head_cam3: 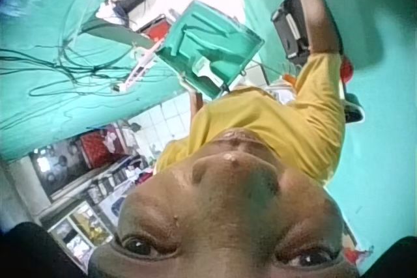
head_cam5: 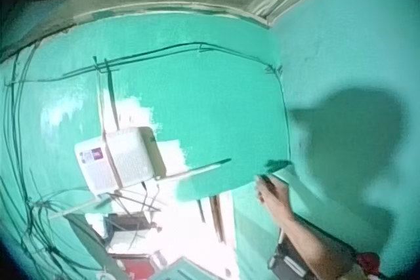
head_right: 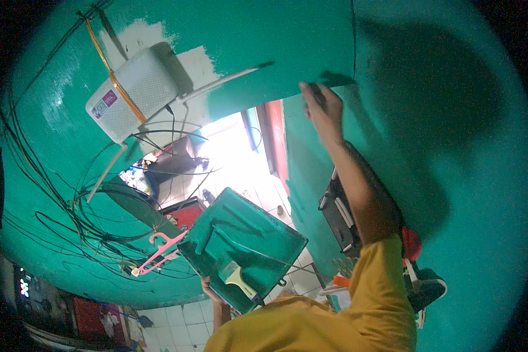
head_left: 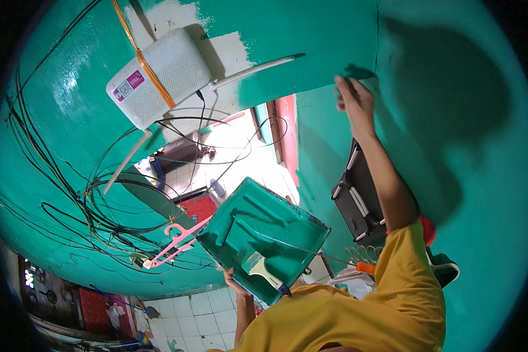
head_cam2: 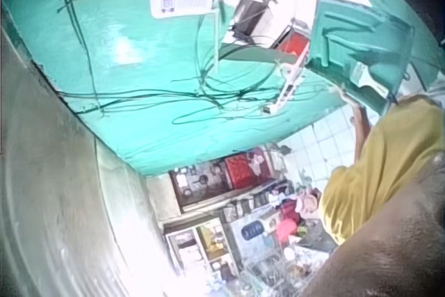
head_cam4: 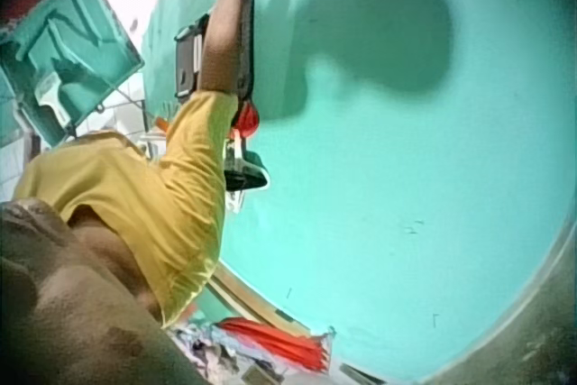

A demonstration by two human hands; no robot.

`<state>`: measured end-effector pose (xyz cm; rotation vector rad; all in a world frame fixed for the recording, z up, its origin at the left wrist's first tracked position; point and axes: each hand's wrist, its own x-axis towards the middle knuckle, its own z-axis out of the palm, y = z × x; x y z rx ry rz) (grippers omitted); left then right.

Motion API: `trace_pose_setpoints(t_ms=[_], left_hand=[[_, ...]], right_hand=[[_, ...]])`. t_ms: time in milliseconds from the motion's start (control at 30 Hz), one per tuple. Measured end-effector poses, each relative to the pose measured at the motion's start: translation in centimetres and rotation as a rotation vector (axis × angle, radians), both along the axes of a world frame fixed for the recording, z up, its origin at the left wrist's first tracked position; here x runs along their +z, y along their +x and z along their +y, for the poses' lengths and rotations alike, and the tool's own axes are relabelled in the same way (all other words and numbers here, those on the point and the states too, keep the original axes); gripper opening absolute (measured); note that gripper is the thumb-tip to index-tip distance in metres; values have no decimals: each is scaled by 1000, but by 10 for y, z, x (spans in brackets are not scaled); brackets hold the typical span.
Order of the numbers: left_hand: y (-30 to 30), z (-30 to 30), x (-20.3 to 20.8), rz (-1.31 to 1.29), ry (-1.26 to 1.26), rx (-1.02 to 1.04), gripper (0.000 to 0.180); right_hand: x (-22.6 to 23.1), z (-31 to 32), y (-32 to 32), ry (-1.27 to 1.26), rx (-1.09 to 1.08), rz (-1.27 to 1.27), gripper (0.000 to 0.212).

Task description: The person paints a green wall and ceiling using a paint roller on a pole and a paintbrush, while holding a paint tray in one hand.

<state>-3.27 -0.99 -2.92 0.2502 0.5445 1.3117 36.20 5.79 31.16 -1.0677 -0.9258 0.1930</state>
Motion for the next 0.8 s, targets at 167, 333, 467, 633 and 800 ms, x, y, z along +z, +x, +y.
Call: trace_pose_setpoints(t_ms=[167, 333, 467, 633, 800], left_hand=[[2, -5, 10, 43, 30, 14, 40], [-6, -6, 3, 9, 4, -6, 40], [-9, -2, -7, -26, -11, -16, 39], [-9, -1, -11, -19, -12, 5, 38], [-7, 2, -7, -18, 6, -7, 39]], right_hand=[[32, 48, -41, 36, 41, 127, 38], [31, 74, -46, 77, -1, 56, 40], [27, 83, -43, 117, -43, 42, 39], [30, 84, -49, 182, -60, 33, 36], [31, 86, -49, 214, -77, 39, 33]])
